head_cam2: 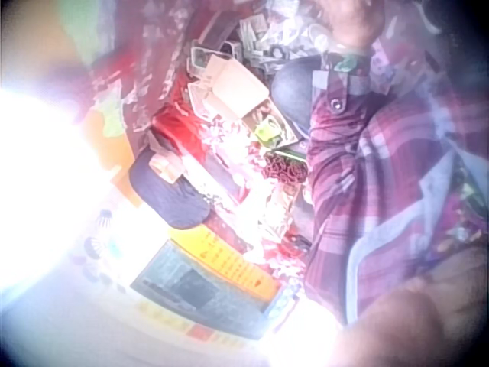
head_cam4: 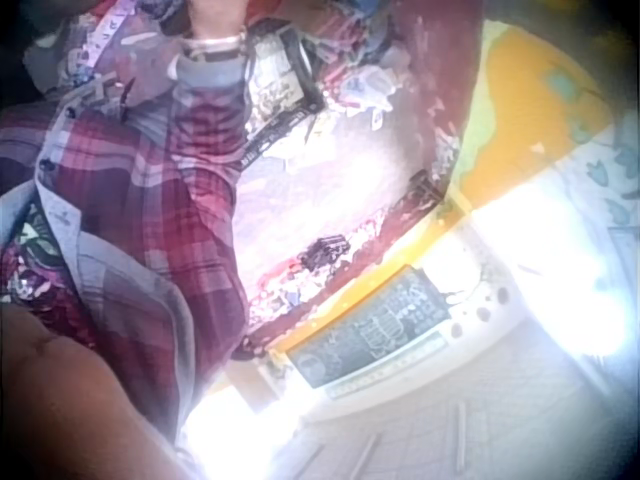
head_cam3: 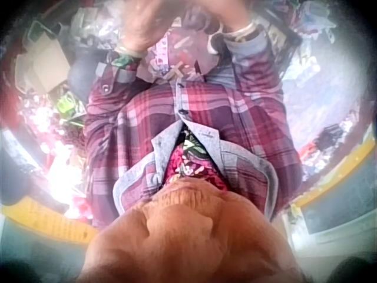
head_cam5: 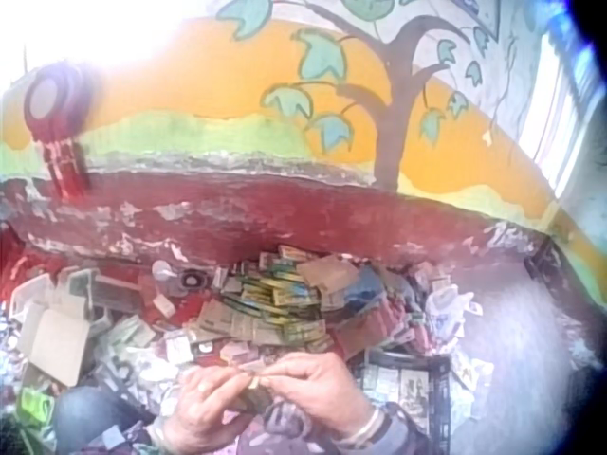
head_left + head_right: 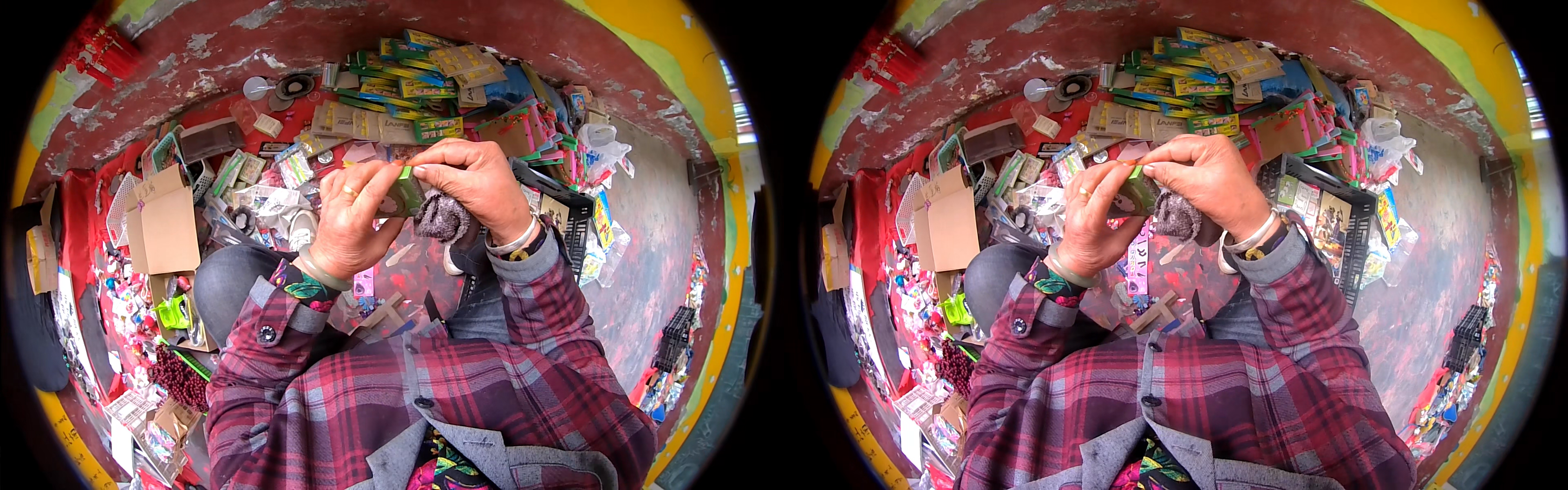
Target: The person sits on the floor and sorts through a large pile of small packaged goods. They pick up individual items, wipe them with a cloth, and place them into a black plastic crate.
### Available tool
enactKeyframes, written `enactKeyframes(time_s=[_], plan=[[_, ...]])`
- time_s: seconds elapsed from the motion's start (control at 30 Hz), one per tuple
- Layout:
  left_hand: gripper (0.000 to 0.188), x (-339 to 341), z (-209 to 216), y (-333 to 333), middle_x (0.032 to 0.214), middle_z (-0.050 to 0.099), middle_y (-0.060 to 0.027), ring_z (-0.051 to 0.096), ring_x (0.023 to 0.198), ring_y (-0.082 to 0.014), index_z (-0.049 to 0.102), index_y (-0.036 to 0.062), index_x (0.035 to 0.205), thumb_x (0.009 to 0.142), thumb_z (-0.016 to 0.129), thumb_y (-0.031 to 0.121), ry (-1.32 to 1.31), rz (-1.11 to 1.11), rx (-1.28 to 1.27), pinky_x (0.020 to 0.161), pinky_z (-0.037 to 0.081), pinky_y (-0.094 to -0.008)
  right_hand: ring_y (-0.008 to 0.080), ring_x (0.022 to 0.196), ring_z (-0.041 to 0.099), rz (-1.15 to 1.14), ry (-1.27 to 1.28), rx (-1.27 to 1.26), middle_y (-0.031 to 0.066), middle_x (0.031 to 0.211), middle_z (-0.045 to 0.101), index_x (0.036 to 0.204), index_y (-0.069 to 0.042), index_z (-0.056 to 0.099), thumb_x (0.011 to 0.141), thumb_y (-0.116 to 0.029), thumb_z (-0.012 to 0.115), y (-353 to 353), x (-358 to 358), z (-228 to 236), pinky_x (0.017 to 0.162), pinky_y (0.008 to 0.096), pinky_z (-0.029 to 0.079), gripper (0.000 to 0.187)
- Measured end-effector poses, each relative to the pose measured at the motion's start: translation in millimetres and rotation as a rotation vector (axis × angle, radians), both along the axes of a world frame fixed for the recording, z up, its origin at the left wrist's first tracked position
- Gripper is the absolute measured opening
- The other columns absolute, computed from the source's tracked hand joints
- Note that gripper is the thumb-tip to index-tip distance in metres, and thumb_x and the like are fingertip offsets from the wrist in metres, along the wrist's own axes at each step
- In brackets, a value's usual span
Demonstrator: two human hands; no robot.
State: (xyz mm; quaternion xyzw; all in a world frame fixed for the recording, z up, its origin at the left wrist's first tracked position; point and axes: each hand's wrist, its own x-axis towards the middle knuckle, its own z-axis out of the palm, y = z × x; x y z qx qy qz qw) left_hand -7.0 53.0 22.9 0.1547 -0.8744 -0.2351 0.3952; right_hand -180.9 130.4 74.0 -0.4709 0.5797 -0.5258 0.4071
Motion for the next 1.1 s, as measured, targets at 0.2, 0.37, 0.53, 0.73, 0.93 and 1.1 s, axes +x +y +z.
enactKeyframes(time_s=[0.2,0.37,0.53,0.73,0.93,1.1], plan=[[0.064,1,2,-1,0.108,0.055,-0.0076,0.053,0.096,-0.0258,0.052,0.0088,0.12,0.059,0.073,0.007,-0.026,0.065,0.016,0.085,0.036,-0.039,0.0184,0.072,0.06,-0.097,0.329,-0.183,0.0099,0.078,0.063,0.087,0.001,0.066,0.075,-0.004,0.065,1,12,3,0.065,0.0281,0.046,0.013],[0.064,2,1,-1,0.106,0.055,-0.0069,0.053,0.094,-0.0251,0.053,0.0088,0.119,0.058,0.07,0.007,-0.095,0.092,-0.067,0.084,0.036,-0.0393,0.0217,0.07,0.06,-0.129,0.494,-0.16,0.01,0.076,0.061,0.084,-0.001,0.066,0.075,-0.004,0.066,0,17,1,0.062,0.0297,0.046,0.009],[0.058,0,0,0,0.105,0.055,-0.006,0.053,0.093,-0.0241,0.053,0.0088,0.118,0.061,0.066,0.007,-0.151,0.118,-0.139,0.083,0.035,-0.0386,0.0233,0.068,0.06,-0.15,0.684,-0.137,0.0105,0.075,0.062,0.084,-0.001,0.065,0.076,-0.003,0.065,2,20,-1,0.06,0.0295,0.047,0.008],[0.064,0,0,1,0.109,0.056,-0.0059,0.055,0.097,-0.0246,0.053,0.0099,0.119,0.058,0.071,0.007,-0.234,0.133,-0.205,0.084,0.036,-0.0384,0.0295,0.072,0.06,-0.155,0.844,-0.104,0.0093,0.077,0.06,0.079,-0.006,0.062,0.078,-0.014,0.058,4,21,-5,0.062,0.0393,0.048,0.008],[0.045,-2,-1,3,0.104,0.056,-0.0059,0.054,0.092,-0.0214,0.056,0.0083,0.113,0.069,0.06,0.008,-0.19,0.148,-0.25,0.083,0.035,-0.0376,0.0293,0.072,0.06,-0.149,0.82,-0.075,0.0091,0.076,0.059,0.076,-0.006,0.063,0.076,-0.013,0.059,3,21,-2,0.062,0.0391,0.048,0.008],[0.044,-2,0,2,0.102,0.056,-0.0059,0.054,0.091,-0.0213,0.056,0.0078,0.113,0.069,0.06,0.008,-0.193,0.15,-0.253,0.082,0.035,-0.0374,0.0288,0.071,0.06,-0.159,0.826,-0.135,0.0088,0.074,0.06,0.076,-0.006,0.064,0.076,-0.013,0.059,3,20,-5,0.062,0.038,0.048,0.008]])
